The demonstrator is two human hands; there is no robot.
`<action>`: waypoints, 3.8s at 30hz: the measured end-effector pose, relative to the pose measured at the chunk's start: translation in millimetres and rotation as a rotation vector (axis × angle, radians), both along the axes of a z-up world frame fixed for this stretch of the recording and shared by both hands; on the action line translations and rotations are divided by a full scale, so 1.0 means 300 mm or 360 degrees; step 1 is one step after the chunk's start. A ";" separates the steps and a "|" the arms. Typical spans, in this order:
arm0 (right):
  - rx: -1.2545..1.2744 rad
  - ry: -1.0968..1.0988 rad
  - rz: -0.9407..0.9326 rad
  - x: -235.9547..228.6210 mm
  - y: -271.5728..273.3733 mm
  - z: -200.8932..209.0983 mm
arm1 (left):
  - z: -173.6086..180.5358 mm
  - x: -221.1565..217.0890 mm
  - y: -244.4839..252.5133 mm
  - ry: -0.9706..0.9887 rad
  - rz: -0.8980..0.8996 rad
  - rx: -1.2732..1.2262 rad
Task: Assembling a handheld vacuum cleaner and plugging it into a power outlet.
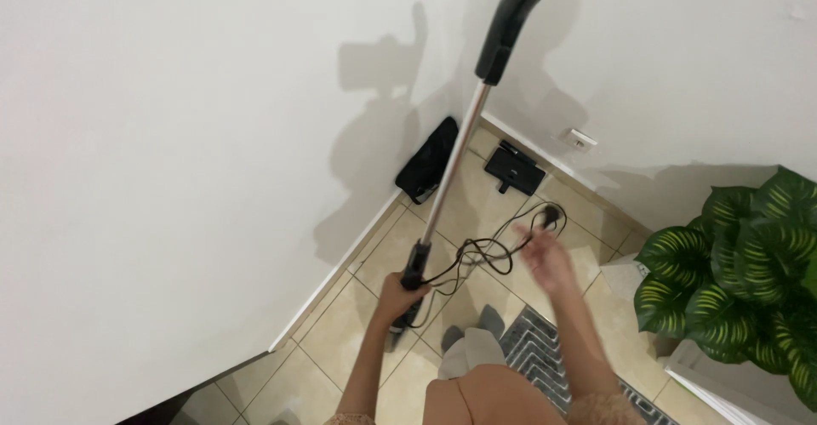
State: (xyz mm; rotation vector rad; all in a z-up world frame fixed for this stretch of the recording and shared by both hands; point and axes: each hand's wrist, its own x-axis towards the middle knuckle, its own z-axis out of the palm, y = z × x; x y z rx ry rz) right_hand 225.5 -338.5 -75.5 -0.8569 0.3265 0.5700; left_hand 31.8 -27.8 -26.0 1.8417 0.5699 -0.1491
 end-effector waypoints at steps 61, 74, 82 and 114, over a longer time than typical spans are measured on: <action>0.0530 0.0557 0.0377 -0.338 0.305 0.320 | 0.091 -0.097 -0.248 -0.0562 0.0483 -0.0528; -0.1149 -0.1161 0.0736 -0.494 0.300 0.442 | 0.262 -0.074 -0.195 -0.0390 0.0350 -0.0195; -0.1495 -0.1319 0.0316 -0.423 0.256 0.265 | 0.242 -0.160 -0.150 -0.0110 0.0055 -0.0286; 0.0724 0.0454 0.0165 -0.519 0.282 0.016 | 0.147 -0.347 -0.033 -0.0289 0.0364 -0.0628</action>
